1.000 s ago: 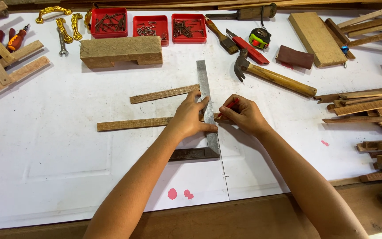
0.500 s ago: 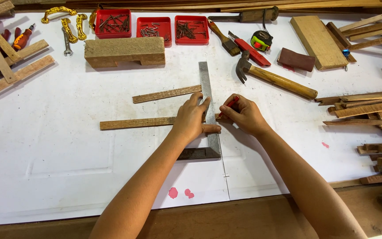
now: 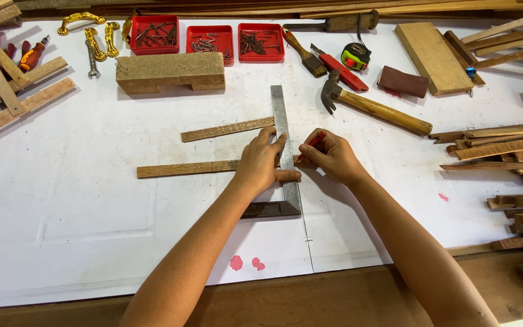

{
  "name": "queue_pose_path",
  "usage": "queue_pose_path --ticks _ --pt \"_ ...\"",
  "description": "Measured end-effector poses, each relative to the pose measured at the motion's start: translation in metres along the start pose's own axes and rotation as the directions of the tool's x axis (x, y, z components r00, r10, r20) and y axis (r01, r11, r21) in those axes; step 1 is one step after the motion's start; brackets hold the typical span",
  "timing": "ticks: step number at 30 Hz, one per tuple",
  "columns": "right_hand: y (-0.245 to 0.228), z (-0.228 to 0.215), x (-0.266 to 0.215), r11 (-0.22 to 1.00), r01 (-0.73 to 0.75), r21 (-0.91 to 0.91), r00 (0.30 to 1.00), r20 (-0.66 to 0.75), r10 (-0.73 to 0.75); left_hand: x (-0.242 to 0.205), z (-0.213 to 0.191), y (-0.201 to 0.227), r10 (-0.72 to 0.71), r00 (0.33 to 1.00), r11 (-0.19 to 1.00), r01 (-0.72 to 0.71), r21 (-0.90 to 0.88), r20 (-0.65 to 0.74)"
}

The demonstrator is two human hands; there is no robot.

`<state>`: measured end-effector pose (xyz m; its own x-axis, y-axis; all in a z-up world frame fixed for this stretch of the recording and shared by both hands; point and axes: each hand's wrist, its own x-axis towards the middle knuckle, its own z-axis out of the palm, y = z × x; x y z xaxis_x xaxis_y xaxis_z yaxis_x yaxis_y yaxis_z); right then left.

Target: Sanding and measuring wood pieces for furniture construction.

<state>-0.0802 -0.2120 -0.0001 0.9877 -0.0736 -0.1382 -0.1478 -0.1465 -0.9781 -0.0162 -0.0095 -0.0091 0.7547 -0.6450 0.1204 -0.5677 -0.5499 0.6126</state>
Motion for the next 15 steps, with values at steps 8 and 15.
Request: queue_pose_path --ticks 8,15 --pt "0.000 0.007 0.003 0.999 0.036 -0.003 0.994 -0.099 -0.036 0.001 0.005 -0.005 0.032 0.999 0.999 -0.031 0.015 -0.028" --pt "-0.003 -0.005 0.004 1.000 0.030 0.000 0.985 -0.169 -0.029 -0.004 -0.013 0.009 0.010 0.999 0.998 -0.011 0.054 0.032"
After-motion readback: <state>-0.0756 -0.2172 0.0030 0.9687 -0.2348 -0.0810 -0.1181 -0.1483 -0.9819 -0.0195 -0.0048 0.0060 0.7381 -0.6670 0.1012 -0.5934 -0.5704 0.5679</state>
